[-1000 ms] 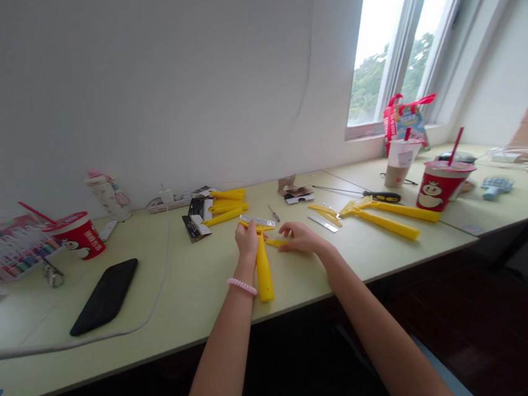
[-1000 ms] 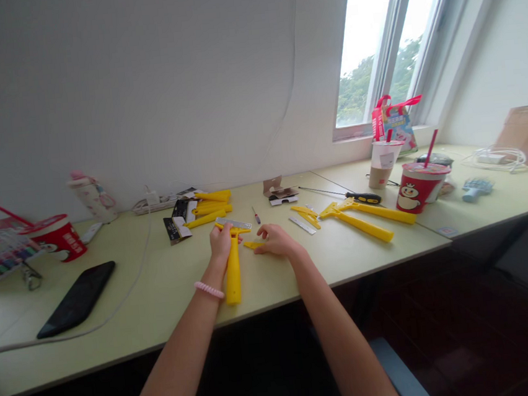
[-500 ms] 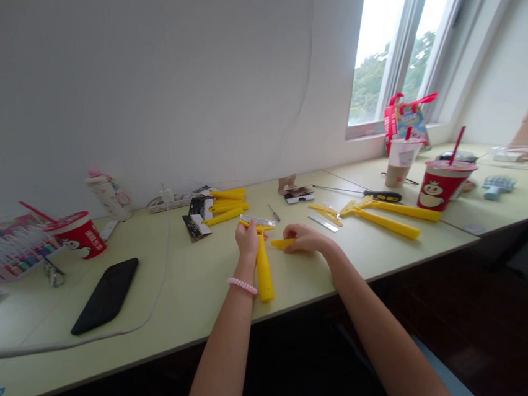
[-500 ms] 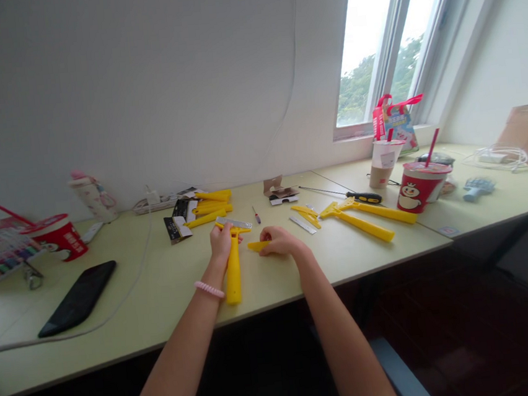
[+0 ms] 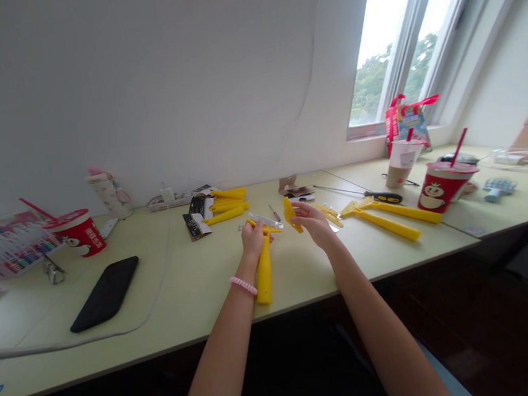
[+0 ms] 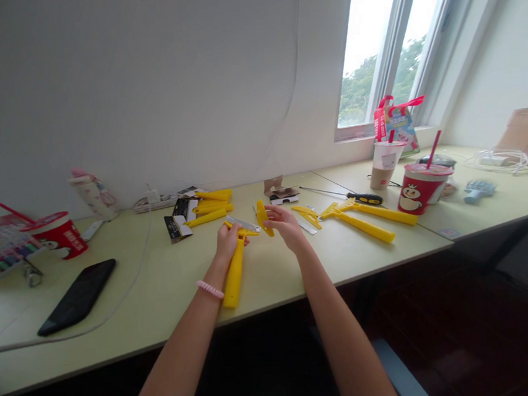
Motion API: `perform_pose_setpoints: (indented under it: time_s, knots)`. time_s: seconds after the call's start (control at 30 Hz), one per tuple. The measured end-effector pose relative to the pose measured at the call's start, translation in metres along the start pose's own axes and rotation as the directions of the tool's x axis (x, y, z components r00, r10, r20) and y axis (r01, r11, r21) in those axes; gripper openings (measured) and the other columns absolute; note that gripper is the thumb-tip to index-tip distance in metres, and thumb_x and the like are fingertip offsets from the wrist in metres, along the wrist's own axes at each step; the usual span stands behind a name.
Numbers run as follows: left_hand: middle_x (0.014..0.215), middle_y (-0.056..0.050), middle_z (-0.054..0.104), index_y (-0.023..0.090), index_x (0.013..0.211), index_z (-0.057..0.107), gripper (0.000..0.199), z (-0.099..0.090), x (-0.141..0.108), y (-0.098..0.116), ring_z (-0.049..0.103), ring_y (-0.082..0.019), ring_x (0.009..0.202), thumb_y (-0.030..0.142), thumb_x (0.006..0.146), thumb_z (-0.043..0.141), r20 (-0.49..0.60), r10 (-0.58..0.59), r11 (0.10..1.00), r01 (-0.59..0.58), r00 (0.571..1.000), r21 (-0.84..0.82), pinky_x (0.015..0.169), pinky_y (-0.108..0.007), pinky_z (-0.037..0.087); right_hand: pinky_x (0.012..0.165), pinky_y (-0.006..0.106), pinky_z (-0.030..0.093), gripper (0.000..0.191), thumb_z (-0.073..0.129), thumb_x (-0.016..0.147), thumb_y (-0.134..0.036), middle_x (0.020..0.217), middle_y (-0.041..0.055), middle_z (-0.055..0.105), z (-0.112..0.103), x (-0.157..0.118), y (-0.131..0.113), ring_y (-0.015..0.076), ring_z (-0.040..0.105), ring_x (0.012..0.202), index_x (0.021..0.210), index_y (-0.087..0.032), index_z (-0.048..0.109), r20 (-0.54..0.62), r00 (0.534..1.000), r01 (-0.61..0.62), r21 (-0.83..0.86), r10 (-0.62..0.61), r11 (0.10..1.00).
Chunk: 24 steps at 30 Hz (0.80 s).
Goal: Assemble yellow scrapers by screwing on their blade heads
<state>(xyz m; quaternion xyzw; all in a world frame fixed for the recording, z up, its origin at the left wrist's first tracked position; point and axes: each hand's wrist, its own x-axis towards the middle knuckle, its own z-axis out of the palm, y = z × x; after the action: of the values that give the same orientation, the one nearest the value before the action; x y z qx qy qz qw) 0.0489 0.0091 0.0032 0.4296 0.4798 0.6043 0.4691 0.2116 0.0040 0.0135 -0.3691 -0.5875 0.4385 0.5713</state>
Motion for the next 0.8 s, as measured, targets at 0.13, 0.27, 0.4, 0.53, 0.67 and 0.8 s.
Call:
perform_pose_setpoints:
  time_s: [0.13,0.27,0.4,0.53,0.67,0.8]
  knots:
    - [0.047,0.002,0.053,0.015,0.075,0.044,0.013,0.003,-0.002,-0.004,0.052,-0.012,0.034,0.023,0.070,0.053,0.107,-0.015,1.000,0.015,0.994,0.002,0.036,-0.022,0.041,0.076,0.034,0.046,0.044,0.071,0.058,-0.030,0.092,0.0070,0.066,0.010,0.000,0.001,0.0211,0.060,0.088,0.099,-0.018,0.060,0.049,0.999,0.013,0.087,-0.017,0.996]
    - [0.049,0.002,0.054,0.015,0.077,0.044,0.014,0.004,-0.004,-0.006,0.053,-0.013,0.034,0.023,0.069,0.053,0.170,-0.020,1.000,0.019,0.985,0.005,0.037,-0.023,0.041,0.078,0.034,0.045,0.030,0.071,0.060,-0.032,0.085,0.0048,0.067,0.013,0.001,0.001,0.0187,0.060,0.082,0.086,-0.018,0.065,0.001,0.998,0.058,0.089,-0.059,0.994]
    - [0.048,0.003,0.052,0.015,0.077,0.045,0.013,0.004,-0.006,-0.004,0.053,-0.013,0.035,0.022,0.069,0.052,0.221,-0.029,0.999,0.032,0.975,-0.010,0.036,-0.023,0.041,0.075,0.031,0.044,0.022,0.068,0.062,-0.035,0.088,0.0050,0.066,0.011,0.000,0.001,0.0189,0.059,0.083,0.074,-0.017,0.067,0.047,0.997,0.059,-0.024,-0.058,0.998]
    - [0.047,0.003,0.051,0.015,0.078,0.045,0.015,0.006,-0.005,-0.005,0.052,-0.013,0.034,0.023,0.069,0.053,0.252,-0.044,0.998,0.052,0.967,-0.025,0.036,-0.022,0.040,0.076,0.030,0.043,0.025,0.066,0.063,-0.039,0.105,0.0067,0.062,0.009,-0.001,0.000,0.0208,0.056,0.092,0.075,-0.017,0.067,0.062,0.997,0.043,-0.125,-0.036,0.991]
    - [0.051,0.002,0.054,0.015,0.080,0.045,0.016,0.006,-0.004,-0.007,0.052,-0.012,0.034,0.024,0.069,0.054,0.280,-0.041,0.997,0.056,0.959,-0.045,0.036,-0.023,0.041,0.080,0.031,0.042,0.028,0.059,0.070,-0.040,0.093,0.0054,0.065,0.004,0.000,0.000,0.0195,0.056,0.089,0.084,-0.017,0.066,0.082,0.997,0.024,-0.116,-0.015,0.993]
    - [0.052,0.002,0.054,0.015,0.080,0.046,0.019,0.005,-0.004,-0.008,0.051,-0.011,0.034,0.027,0.070,0.056,0.291,-0.029,0.998,0.045,0.956,-0.049,0.037,-0.023,0.041,0.076,0.030,0.042,0.028,0.057,0.070,-0.040,0.083,0.0038,0.064,0.002,0.000,0.001,0.0179,0.056,0.081,0.084,-0.017,0.065,0.068,0.997,-0.020,-0.131,0.029,0.991]
